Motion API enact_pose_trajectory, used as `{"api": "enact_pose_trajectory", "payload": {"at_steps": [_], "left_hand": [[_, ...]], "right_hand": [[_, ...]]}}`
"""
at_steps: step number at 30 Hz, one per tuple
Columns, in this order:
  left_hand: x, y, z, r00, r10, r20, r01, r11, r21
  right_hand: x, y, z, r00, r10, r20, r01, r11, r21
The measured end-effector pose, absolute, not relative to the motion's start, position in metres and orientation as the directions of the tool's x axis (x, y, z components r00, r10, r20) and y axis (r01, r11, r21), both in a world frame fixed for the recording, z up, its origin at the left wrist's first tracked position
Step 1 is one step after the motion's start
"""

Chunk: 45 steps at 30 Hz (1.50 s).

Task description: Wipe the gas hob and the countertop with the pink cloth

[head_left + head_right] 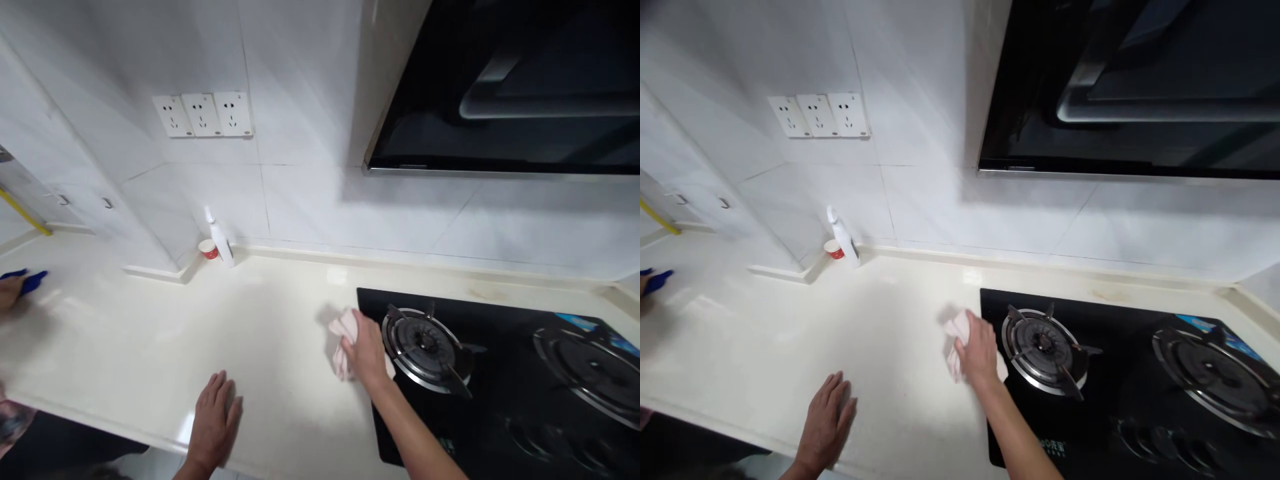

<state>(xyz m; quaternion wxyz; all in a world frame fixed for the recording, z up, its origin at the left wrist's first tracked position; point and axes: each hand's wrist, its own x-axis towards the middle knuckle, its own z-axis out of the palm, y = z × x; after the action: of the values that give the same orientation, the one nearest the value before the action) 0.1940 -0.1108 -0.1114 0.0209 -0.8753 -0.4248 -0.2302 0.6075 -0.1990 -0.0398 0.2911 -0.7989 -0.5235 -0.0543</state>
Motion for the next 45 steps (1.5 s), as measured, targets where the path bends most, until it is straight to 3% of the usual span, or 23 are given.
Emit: {"api": "enact_pose_trajectory", "payload": {"at_steps": [2, 5, 9, 15, 22, 28, 31, 33, 39, 45], "left_hand": [[0.194, -0.111, -0.111, 0.534, 0.733, 0.423, 0.754, -0.639, 0.155], [0.195, -0.111, -0.108, 0.538, 0.733, 0.418, 0.753, -0.64, 0.153], [0.198, -0.112, -0.103, 0.531, 0.733, 0.424, 0.753, -0.638, 0.161], [0.198, -0.111, -0.103, 0.531, 0.757, 0.38, 0.76, -0.624, 0.181], [0.199, -0.108, -0.102, 0.543, 0.766, 0.345, 0.759, -0.623, 0.189], [0.206, -0.111, -0.096, 0.547, 0.775, 0.317, 0.779, -0.609, 0.148], [0.208, -0.114, -0.094, 0.541, 0.785, 0.3, 0.792, -0.596, 0.131], [0.209, -0.116, -0.093, 0.54, 0.788, 0.295, 0.795, -0.593, 0.13], [0.207, -0.119, -0.094, 0.528, 0.799, 0.287, 0.797, -0.583, 0.157], [0.207, -0.124, -0.092, 0.505, 0.81, 0.298, 0.793, -0.572, 0.211]], "right_hand": [[0.64, -0.174, -0.031, 0.521, 0.762, 0.384, 0.843, -0.39, -0.369], [0.669, -0.146, -0.038, 0.635, 0.737, 0.229, 0.769, -0.577, -0.275], [0.676, -0.133, -0.056, 0.663, 0.743, 0.089, 0.745, -0.643, -0.178], [0.626, -0.18, -0.061, 0.559, 0.814, 0.158, 0.828, -0.542, -0.14], [0.555, -0.342, -0.088, 0.304, 0.924, 0.233, 0.947, -0.266, -0.18], [0.631, -0.468, -0.103, 0.6, 0.734, 0.318, 0.799, -0.534, -0.277], [0.651, -0.475, -0.101, 0.759, 0.571, 0.312, 0.648, -0.708, -0.282], [0.636, -0.459, -0.1, 0.785, 0.54, 0.303, 0.614, -0.743, -0.266], [0.534, -0.371, -0.103, 0.4, 0.892, 0.209, 0.912, -0.367, -0.182], [0.551, -0.248, -0.088, 0.303, 0.951, 0.065, 0.943, -0.289, -0.166]]}}
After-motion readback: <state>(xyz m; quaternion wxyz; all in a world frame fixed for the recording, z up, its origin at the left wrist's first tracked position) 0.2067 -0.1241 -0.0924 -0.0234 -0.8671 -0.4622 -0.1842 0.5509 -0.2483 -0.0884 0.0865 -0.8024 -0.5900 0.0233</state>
